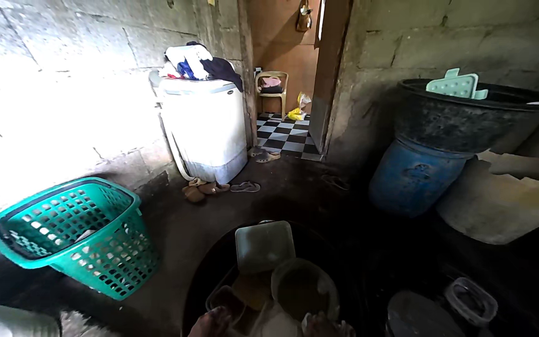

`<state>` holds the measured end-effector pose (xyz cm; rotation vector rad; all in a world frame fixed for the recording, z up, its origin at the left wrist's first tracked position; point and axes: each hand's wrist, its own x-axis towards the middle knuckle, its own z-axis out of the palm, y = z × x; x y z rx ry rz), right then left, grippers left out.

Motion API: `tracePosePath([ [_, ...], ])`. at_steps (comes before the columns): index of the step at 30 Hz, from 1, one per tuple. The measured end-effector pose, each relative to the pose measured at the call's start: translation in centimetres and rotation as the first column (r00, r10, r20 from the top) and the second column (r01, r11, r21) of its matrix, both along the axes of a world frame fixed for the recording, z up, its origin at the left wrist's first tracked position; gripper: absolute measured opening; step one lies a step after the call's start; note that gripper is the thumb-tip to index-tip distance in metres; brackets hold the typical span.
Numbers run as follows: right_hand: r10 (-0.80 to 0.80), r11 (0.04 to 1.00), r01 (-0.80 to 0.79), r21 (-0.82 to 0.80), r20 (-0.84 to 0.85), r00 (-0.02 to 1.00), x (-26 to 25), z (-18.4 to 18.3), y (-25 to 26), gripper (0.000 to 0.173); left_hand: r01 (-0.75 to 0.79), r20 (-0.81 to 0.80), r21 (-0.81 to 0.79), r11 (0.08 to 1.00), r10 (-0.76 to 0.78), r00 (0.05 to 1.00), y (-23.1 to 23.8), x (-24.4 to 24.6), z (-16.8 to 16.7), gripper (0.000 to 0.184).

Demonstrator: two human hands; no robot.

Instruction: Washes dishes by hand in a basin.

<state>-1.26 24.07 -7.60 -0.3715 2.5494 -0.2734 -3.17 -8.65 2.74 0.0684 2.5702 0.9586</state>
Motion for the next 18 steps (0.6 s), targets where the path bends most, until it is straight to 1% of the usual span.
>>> tracePosePath([
  [1,0.067,0.997,-0.067,0.031,0.005,0.998,0.1,1.4,-0.1,0.035,-0.030,0.023,0.022,0.999,0.029,0.999,0.2,0.0,-0.5,0.038],
  [2,0.129,0.990,-0.129,0.059,-0.010,0.992,0.1,2.5,-0.2,0.034,-0.091,0.057,0.075,0.993,0.087,0.995,0.6,0.1,-0.9,0.041],
  [3,0.175,0.982,-0.172,0.082,-0.029,0.984,0.1,3.4,-0.3,0.032,-0.192,0.114,0.165,0.968,0.174,0.978,1.0,0.2,-1.4,0.044],
  [4,0.218,0.971,-0.211,0.111,-0.048,0.975,0.1,4.5,-0.4,0.032,-0.317,0.186,0.276,0.907,0.274,0.944,1.6,0.3,-2.1,0.048],
  [5,0.288,0.948,-0.273,0.162,-0.079,0.954,0.2,5.6,-0.6,0.030,-0.439,0.266,0.366,0.820,0.360,0.894,2.2,0.5,-2.6,0.052],
  [6,0.354,0.923,-0.322,0.209,-0.137,0.925,0.4,6.3,-0.8,0.028,-0.534,0.340,0.427,0.730,0.417,0.843,2.9,0.7,-3.0,0.055],
  [7,0.407,0.904,-0.353,0.242,-0.229,0.884,0.6,6.7,-0.7,0.026,-0.598,0.398,0.468,0.651,0.449,0.800,3.4,0.9,-3.5,0.057],
  [8,0.435,0.894,-0.366,0.260,-0.308,0.846,0.8,7.2,-0.8,0.024,-0.633,0.442,0.497,0.594,0.455,0.773,3.9,1.0,-4.1,0.058],
  [10,0.445,0.894,-0.374,0.246,-0.393,0.805,1.3,8.5,-1.2,0.022,-0.659,0.517,0.541,0.522,0.412,0.750,4.4,1.3,-5.2,0.059],
  [11,0.429,0.903,-0.376,0.206,-0.423,0.798,1.5,9.1,-1.4,0.022,-0.663,0.543,0.561,0.496,0.383,0.747,4.6,1.6,-5.5,0.060],
  [13,0.338,0.935,-0.349,0.069,-0.479,0.810,2.2,10.0,-2.0,0.026,-0.653,0.570,0.618,0.438,0.324,0.755,5.0,2.2,-5.0,0.062],
  [14,0.313,0.934,-0.357,0.029,-0.551,0.774,2.4,9.9,-2.3,0.025,-0.644,0.564,0.653,0.398,0.312,0.764,5.2,2.4,-4.8,0.060],
  [16,0.306,0.924,-0.382,0.009,-0.616,0.726,2.6,9.7,-3.0,0.024,-0.651,0.556,0.688,0.321,0.343,0.757,5.3,2.5,-4.4,0.052],
  [18,0.297,0.939,-0.342,0.035,-0.581,0.757,2.6,10.1,-3.6,0.027,-0.704,0.597,0.659,0.264,0.387,0.703,5.0,2.3,-4.1,0.046],
])
